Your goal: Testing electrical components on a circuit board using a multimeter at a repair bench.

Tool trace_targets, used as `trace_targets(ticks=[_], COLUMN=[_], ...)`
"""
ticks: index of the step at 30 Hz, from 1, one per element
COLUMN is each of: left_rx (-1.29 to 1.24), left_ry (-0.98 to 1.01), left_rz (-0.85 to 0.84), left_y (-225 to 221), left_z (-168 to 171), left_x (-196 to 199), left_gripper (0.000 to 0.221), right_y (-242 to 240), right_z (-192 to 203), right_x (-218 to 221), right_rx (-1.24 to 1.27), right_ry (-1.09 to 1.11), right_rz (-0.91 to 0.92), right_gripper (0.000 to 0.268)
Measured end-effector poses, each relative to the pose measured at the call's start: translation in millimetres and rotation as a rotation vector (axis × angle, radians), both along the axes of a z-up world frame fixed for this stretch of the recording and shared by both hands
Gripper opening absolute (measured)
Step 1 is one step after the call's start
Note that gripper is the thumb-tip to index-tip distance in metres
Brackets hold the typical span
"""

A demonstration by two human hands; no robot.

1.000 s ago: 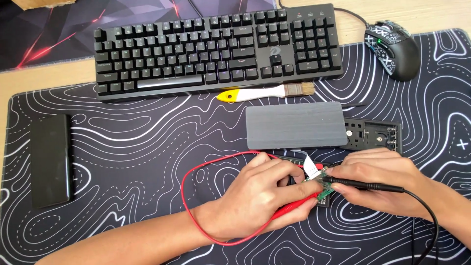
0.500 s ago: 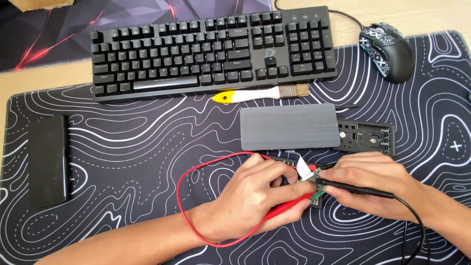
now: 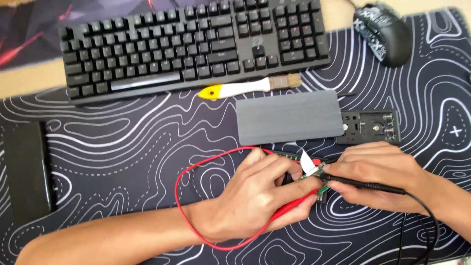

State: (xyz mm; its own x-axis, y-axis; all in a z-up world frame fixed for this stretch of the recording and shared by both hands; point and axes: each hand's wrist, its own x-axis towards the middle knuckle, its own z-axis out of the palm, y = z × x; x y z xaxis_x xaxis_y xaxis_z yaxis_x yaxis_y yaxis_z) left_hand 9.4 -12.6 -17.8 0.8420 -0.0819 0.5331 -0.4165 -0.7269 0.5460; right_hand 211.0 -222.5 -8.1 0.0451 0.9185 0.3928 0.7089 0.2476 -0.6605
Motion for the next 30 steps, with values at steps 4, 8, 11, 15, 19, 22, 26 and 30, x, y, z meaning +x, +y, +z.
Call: trace_targets(ticks=[4,8,11,15,19,22,26,30], left_rx=[-0.036,-0.035,-0.027,-0.028,-0.030,-0.031,-0.029,-0.021], left_ry=[-0.004,-0.003,-0.004,0.002,0.009,-0.009,0.002,-0.008], left_rz=[-0.005,-0.024,-0.020,-0.034,-0.025,-0.005,-0.015,-0.009], left_y=[1.2,5.8,6.3,7.8,7.7,6.2,8.4,7.6], left_z=[-2.1,-1.7,-1.3,-0.3,2.1,1.2,5.0,2.3], left_x=[0.2,-1.5,-4.5,-4.3,-5.7,-7.9,-8.2,-10.3], left_gripper=[0.014,0.015,0.014,0.014,0.013,0.011,0.013,0.014], right_y=[-3.2,1.4,3.3,0.7,0.9,1.2,3.3,3.1], right_z=[-8.7,-8.1,-3.9,-5.4,-6.9,-5.1,-3.0,-3.7], right_x=[-2.3,-7.1,-11.0,-6.2,-5.2,-6.9,-7.1,-7.6], right_rx=[0.013,0.028,0.017,-0.022,0.000,-0.009,-0.017,-0.021], right_ry=[-0.008,0.005,0.017,0.043,0.025,0.020,0.012,0.022], right_rz=[-0.044,-0.062,-0.058,-0.035,-0.020,-0.023,-0.023,-0.017], right_gripper=[0.025,0.023,0.020,0.024,0.028,0.028,0.028,0.028])
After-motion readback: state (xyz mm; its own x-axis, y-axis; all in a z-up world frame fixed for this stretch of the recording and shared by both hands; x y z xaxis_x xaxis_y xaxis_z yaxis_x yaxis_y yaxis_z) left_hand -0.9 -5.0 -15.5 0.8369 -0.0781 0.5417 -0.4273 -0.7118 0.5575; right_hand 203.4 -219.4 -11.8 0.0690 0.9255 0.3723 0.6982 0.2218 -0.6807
